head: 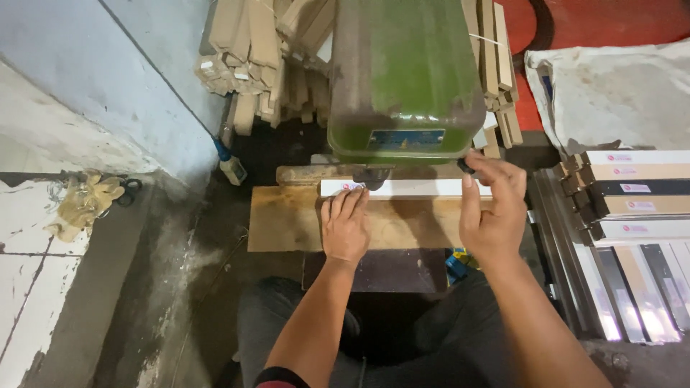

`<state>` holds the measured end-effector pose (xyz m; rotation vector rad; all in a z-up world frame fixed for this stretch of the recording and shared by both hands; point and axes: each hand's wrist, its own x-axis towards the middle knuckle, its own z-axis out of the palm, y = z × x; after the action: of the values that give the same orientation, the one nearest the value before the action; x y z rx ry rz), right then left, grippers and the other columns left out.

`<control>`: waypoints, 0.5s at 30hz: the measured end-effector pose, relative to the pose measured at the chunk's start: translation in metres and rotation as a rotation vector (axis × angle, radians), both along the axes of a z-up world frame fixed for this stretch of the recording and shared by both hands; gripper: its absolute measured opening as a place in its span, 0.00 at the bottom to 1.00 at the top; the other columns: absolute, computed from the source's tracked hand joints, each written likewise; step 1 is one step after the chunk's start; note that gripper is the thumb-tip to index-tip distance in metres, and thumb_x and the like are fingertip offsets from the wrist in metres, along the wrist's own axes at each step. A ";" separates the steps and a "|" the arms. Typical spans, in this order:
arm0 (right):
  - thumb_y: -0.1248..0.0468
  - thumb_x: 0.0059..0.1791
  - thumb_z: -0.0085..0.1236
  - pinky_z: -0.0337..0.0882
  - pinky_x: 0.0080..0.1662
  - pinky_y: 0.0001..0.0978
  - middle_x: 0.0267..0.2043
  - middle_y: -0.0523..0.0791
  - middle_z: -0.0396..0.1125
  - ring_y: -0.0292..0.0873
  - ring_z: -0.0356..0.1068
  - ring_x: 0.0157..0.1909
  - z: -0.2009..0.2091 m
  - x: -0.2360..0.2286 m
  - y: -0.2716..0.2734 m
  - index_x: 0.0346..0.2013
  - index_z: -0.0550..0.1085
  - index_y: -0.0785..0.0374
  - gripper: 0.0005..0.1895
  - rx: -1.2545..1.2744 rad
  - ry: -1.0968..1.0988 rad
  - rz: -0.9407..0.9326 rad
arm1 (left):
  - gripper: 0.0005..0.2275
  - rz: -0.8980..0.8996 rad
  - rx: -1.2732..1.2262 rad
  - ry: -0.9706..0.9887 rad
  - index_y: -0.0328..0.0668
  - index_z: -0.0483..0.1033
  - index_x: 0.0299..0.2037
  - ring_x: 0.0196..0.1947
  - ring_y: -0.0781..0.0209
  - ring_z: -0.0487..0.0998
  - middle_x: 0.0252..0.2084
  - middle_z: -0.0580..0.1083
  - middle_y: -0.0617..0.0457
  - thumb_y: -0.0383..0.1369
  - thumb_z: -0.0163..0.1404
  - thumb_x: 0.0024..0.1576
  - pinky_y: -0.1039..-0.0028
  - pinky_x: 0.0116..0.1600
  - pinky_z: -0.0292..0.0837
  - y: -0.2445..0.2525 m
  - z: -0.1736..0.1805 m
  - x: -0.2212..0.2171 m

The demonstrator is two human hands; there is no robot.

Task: Operating a punch machine to process long trim pieces and stacking them in organized piles.

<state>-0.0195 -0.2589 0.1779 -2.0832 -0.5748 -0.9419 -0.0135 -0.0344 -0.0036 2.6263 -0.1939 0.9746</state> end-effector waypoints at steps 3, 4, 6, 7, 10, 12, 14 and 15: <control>0.72 0.59 0.51 0.74 0.49 0.38 0.52 0.49 0.72 0.52 0.65 0.54 0.004 0.010 -0.002 0.53 0.75 0.68 0.08 -0.001 -0.055 -0.007 | 0.17 -0.001 0.008 0.024 0.50 0.76 0.60 0.63 0.57 0.69 0.57 0.74 0.57 0.33 0.44 0.61 0.57 0.67 0.55 0.001 -0.004 0.002; 0.72 0.59 0.52 0.74 0.49 0.38 0.51 0.50 0.72 0.52 0.65 0.52 0.006 0.014 -0.003 0.52 0.75 0.70 0.08 0.001 -0.071 -0.008 | 0.17 0.007 0.021 0.031 0.50 0.76 0.59 0.63 0.58 0.69 0.57 0.74 0.57 0.32 0.44 0.61 0.57 0.67 0.55 0.001 -0.004 0.003; 0.74 0.59 0.53 0.74 0.48 0.40 0.51 0.52 0.71 0.54 0.65 0.52 0.013 0.020 -0.003 0.53 0.75 0.72 0.08 0.001 -0.095 0.004 | 0.18 0.005 0.022 0.047 0.51 0.75 0.61 0.63 0.58 0.68 0.58 0.73 0.58 0.31 0.43 0.61 0.57 0.67 0.54 0.002 -0.002 -0.001; 0.75 0.59 0.53 0.75 0.47 0.42 0.51 0.54 0.70 0.57 0.66 0.51 0.016 0.023 -0.003 0.55 0.74 0.74 0.09 0.001 -0.124 0.007 | 0.20 -0.006 0.022 0.058 0.51 0.73 0.63 0.63 0.59 0.67 0.59 0.73 0.59 0.30 0.42 0.60 0.56 0.68 0.53 0.002 0.000 -0.001; 0.72 0.62 0.47 0.70 0.49 0.42 0.51 0.60 0.63 0.56 0.66 0.50 0.031 0.034 0.002 0.52 0.65 0.75 0.06 0.046 -0.082 0.038 | 0.23 0.008 0.087 0.093 0.47 0.76 0.62 0.62 0.55 0.68 0.62 0.73 0.60 0.25 0.49 0.54 0.52 0.67 0.55 0.003 0.005 -0.001; 0.73 0.62 0.45 0.70 0.49 0.43 0.52 0.59 0.63 0.56 0.66 0.51 0.039 0.046 0.005 0.52 0.66 0.73 0.05 0.049 -0.103 0.046 | 0.24 0.008 0.086 0.112 0.48 0.75 0.63 0.63 0.54 0.68 0.62 0.72 0.60 0.26 0.49 0.54 0.51 0.67 0.54 0.003 0.003 -0.002; 0.74 0.62 0.43 0.70 0.50 0.45 0.53 0.58 0.64 0.56 0.66 0.52 0.049 0.060 0.008 0.52 0.67 0.72 0.06 0.051 -0.126 0.047 | 0.24 0.001 0.084 0.129 0.48 0.74 0.64 0.63 0.53 0.68 0.62 0.72 0.59 0.27 0.49 0.55 0.49 0.68 0.54 0.003 0.004 0.001; 0.75 0.61 0.46 0.69 0.44 0.41 0.50 0.56 0.64 0.53 0.66 0.48 0.054 0.066 0.011 0.49 0.69 0.72 0.04 0.074 -0.127 0.050 | 0.24 0.004 0.086 0.122 0.48 0.74 0.64 0.63 0.53 0.68 0.61 0.72 0.59 0.27 0.49 0.54 0.49 0.67 0.55 0.002 0.005 0.000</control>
<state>0.0464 -0.2474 0.2319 -1.9454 -0.6450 -1.0561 -0.0134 -0.0319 0.0010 2.7549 -0.2051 0.8214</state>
